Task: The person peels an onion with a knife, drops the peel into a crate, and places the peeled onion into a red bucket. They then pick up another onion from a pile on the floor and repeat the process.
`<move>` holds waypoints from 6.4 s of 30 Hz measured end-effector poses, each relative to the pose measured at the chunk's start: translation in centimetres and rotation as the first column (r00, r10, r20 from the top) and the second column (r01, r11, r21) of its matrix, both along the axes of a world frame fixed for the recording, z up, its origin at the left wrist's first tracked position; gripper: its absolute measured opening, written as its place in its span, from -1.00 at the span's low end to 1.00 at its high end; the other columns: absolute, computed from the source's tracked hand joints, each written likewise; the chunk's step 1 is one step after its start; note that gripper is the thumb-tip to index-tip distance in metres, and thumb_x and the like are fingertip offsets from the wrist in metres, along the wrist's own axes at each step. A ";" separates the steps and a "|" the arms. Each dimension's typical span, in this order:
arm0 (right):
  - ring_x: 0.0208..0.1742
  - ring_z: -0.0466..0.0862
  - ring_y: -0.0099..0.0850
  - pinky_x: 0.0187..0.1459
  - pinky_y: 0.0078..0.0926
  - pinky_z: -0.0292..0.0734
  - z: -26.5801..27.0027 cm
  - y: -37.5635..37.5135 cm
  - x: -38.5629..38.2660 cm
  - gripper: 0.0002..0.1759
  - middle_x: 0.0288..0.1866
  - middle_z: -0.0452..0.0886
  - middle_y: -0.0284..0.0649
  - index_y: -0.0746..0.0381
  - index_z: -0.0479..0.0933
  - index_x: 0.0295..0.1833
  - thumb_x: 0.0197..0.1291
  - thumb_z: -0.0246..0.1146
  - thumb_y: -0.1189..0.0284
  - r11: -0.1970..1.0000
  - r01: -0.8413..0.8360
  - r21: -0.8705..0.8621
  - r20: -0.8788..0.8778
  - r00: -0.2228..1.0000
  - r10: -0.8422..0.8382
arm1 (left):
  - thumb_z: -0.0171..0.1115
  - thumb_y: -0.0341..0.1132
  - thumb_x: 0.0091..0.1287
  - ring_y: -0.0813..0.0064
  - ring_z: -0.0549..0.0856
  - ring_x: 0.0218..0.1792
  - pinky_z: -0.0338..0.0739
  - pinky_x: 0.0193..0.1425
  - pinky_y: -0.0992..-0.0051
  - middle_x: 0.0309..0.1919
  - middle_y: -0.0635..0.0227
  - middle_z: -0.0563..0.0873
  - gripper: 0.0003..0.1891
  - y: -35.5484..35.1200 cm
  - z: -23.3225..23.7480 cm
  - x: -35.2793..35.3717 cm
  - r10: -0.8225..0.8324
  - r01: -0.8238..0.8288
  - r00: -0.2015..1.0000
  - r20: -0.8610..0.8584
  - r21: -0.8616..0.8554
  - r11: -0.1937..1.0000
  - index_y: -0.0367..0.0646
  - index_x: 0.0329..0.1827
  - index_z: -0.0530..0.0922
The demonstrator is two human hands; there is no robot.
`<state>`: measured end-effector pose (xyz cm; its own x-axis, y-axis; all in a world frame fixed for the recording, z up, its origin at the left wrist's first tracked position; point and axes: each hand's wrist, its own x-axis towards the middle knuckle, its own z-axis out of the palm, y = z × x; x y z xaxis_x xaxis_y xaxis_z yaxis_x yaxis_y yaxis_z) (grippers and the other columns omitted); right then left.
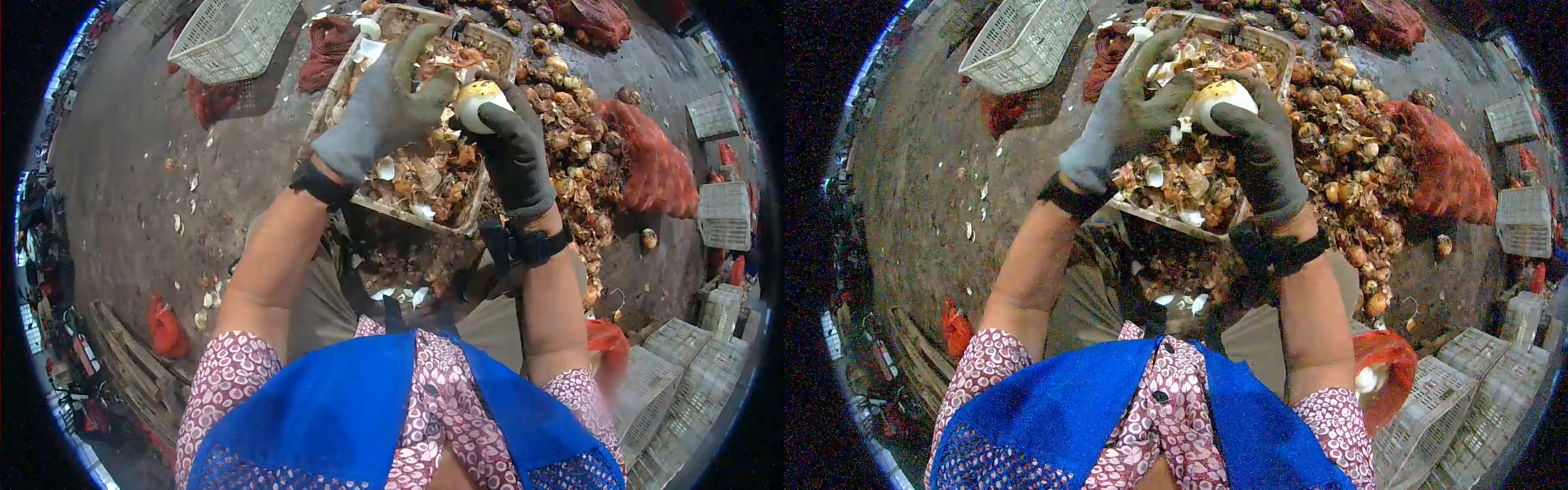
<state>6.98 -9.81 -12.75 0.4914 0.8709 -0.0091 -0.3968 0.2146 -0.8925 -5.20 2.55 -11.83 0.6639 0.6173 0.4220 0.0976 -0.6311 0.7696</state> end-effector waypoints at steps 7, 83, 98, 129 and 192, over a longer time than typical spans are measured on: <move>-0.02 0.61 -0.51 0.01 -0.51 0.59 -1.1 -0.3 -0.2 -0.39 0.00 0.58 -0.31 0.23 0.42 0.17 -0.09 0.37 0.61 0.996 -0.035 -0.080 0.360 0.931 0.061 | 0.05 -0.43 0.36 0.36 0.58 0.11 0.44 0.24 0.42 0.06 0.18 0.64 -0.61 0.5 -1.3 -0.4 -0.437 0.437 0.899 -0.015 0.071 0.897 -0.24 0.27 0.45; -0.13 0.68 -0.23 -0.14 -0.27 0.54 -38.1 -32.8 23.4 -0.59 -0.17 0.71 -0.09 0.23 0.67 -0.21 0.05 0.30 0.09 0.101 0.431 -0.897 0.432 0.804 0.409 | 0.20 -0.53 0.26 0.23 0.71 -0.02 0.61 -0.05 0.36 -0.02 0.07 0.67 -0.50 -4.0 -5.7 5.3 -0.137 0.333 0.657 -0.742 0.122 0.935 -0.11 0.30 0.44; 0.10 0.57 -0.41 0.12 -0.42 0.52 0.6 -3.6 9.4 -0.13 0.12 0.56 -0.23 0.20 0.32 0.32 -0.18 0.54 0.43 0.910 -0.288 -0.298 0.638 0.649 0.415 | 0.31 -0.11 0.30 0.43 0.65 -0.11 0.54 -0.05 0.43 -0.16 0.19 0.68 -0.49 -4.9 -1.4 6.4 -0.296 0.328 0.945 0.141 -0.405 0.853 -0.27 0.18 0.47; -0.04 0.66 -0.41 -0.05 -0.46 0.63 0.7 -0.3 -0.2 -0.33 0.03 0.59 -0.20 0.25 0.40 0.20 -0.13 0.40 0.49 0.982 -0.020 -0.189 0.158 0.986 0.050 | 0.23 -0.32 0.21 -0.04 0.66 -0.27 0.56 -0.26 0.18 -0.32 0.07 0.64 -0.68 0.2 -1.3 -2.6 -0.173 0.290 0.895 -0.412 0.240 0.926 -0.17 0.01 0.46; 0.16 0.59 -0.08 0.25 -0.05 0.46 -4.5 -1.7 2.9 -0.48 0.16 0.57 -0.03 0.32 0.43 0.23 0.16 0.18 0.34 0.975 0.008 0.222 -0.222 0.974 0.042 | 0.12 -0.25 0.39 0.41 0.68 -0.52 0.51 -0.51 0.38 -0.51 0.30 0.66 -0.74 2.4 0.5 -1.8 0.023 -0.045 0.999 -0.049 -0.532 0.846 -0.23 -0.01 0.56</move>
<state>9.92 -11.52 -17.24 0.4840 0.8718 0.0758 -0.5862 0.3873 -0.7116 -7.00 4.93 -11.29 0.6472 0.7623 -0.0038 0.1483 -0.1210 0.9815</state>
